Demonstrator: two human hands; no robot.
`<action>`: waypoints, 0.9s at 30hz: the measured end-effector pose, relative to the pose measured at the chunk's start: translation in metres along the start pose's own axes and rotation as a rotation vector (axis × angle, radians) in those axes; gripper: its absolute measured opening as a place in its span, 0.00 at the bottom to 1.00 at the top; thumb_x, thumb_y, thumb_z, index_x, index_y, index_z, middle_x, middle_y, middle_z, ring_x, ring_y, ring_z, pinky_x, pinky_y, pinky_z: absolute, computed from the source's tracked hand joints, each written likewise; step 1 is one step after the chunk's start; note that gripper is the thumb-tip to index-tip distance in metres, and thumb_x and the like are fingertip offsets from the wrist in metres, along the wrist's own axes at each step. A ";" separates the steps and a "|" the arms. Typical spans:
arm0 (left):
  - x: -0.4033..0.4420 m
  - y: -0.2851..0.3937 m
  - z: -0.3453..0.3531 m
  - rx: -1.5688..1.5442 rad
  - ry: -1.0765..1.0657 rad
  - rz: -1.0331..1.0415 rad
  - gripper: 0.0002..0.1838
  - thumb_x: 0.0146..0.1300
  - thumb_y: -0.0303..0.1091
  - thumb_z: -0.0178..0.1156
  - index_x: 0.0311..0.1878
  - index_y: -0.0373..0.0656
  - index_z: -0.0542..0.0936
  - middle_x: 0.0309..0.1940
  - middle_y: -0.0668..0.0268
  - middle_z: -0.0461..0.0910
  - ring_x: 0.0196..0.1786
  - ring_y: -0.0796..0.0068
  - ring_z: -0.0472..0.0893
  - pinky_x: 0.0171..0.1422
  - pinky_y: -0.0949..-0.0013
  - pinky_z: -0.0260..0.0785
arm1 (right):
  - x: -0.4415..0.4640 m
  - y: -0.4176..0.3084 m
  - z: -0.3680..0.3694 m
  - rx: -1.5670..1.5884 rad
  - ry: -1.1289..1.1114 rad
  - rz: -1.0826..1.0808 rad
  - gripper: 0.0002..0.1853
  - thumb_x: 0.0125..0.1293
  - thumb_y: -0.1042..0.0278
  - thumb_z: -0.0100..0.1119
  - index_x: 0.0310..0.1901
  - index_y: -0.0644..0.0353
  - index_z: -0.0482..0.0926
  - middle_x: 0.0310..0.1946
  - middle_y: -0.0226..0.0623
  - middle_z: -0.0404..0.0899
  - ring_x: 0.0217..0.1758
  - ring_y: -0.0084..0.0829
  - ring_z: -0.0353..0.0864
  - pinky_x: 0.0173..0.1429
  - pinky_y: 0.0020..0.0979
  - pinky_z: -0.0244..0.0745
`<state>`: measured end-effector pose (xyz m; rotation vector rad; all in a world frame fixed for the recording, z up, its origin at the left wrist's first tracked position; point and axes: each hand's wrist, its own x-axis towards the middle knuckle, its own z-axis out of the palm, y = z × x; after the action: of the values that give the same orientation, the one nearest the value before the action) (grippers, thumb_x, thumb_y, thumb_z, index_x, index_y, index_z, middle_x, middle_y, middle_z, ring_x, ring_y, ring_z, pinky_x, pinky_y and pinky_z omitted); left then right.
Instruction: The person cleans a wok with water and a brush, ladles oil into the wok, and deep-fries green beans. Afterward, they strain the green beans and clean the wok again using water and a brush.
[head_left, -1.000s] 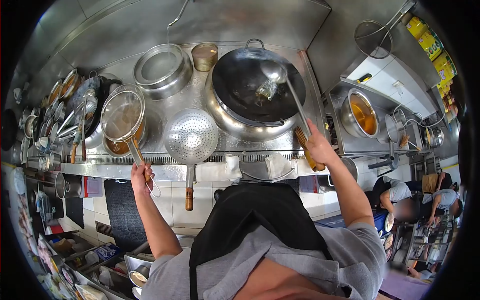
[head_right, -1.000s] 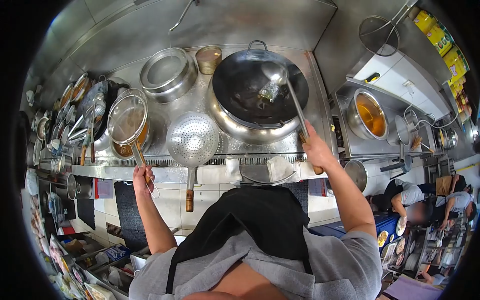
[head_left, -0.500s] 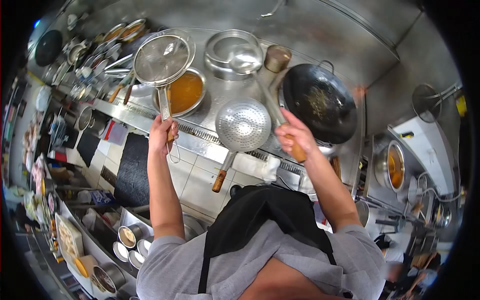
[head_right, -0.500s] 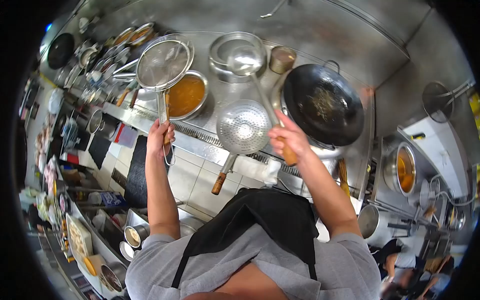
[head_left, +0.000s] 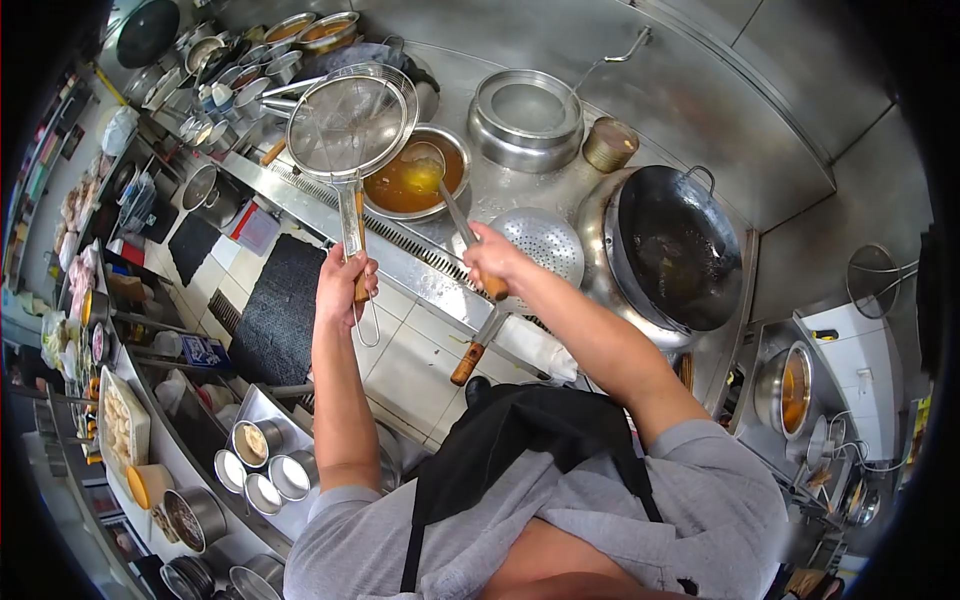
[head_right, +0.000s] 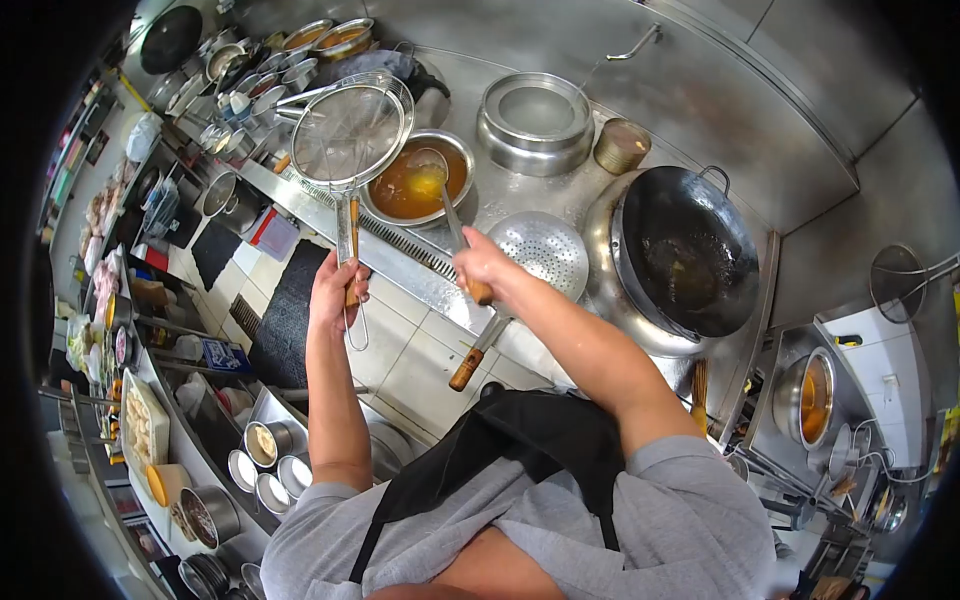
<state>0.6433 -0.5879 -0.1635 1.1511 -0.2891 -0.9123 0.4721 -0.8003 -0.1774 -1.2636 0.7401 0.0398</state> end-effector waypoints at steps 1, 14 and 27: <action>-0.001 -0.001 -0.002 -0.002 0.006 -0.006 0.09 0.70 0.29 0.53 0.50 0.43 0.66 0.27 0.65 0.72 0.21 0.78 0.71 0.24 0.74 0.67 | -0.002 -0.005 -0.003 0.259 -0.057 -0.008 0.46 0.62 0.81 0.51 0.78 0.53 0.39 0.30 0.38 0.70 0.22 0.21 0.69 0.21 0.25 0.67; 0.027 -0.036 -0.018 -0.031 0.005 -0.068 0.07 0.71 0.29 0.53 0.48 0.45 0.67 0.27 0.66 0.72 0.21 0.78 0.71 0.24 0.74 0.66 | -0.111 -0.029 -0.068 1.320 -0.447 -0.096 0.13 0.70 0.78 0.48 0.54 0.56 0.68 0.35 0.38 0.67 0.25 0.18 0.70 0.24 0.22 0.70; 0.081 -0.135 -0.027 0.042 0.013 -0.259 0.04 0.69 0.29 0.54 0.43 0.46 0.69 0.23 0.69 0.73 0.19 0.80 0.71 0.21 0.75 0.65 | -0.331 0.013 -0.187 0.926 0.343 -0.318 0.33 0.69 0.77 0.48 0.74 0.52 0.53 0.33 0.39 0.69 0.22 0.19 0.67 0.22 0.22 0.67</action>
<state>0.6473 -0.6448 -0.3127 1.2514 -0.1508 -1.1298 0.1217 -0.8387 -0.0348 -0.4771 0.7070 -0.7191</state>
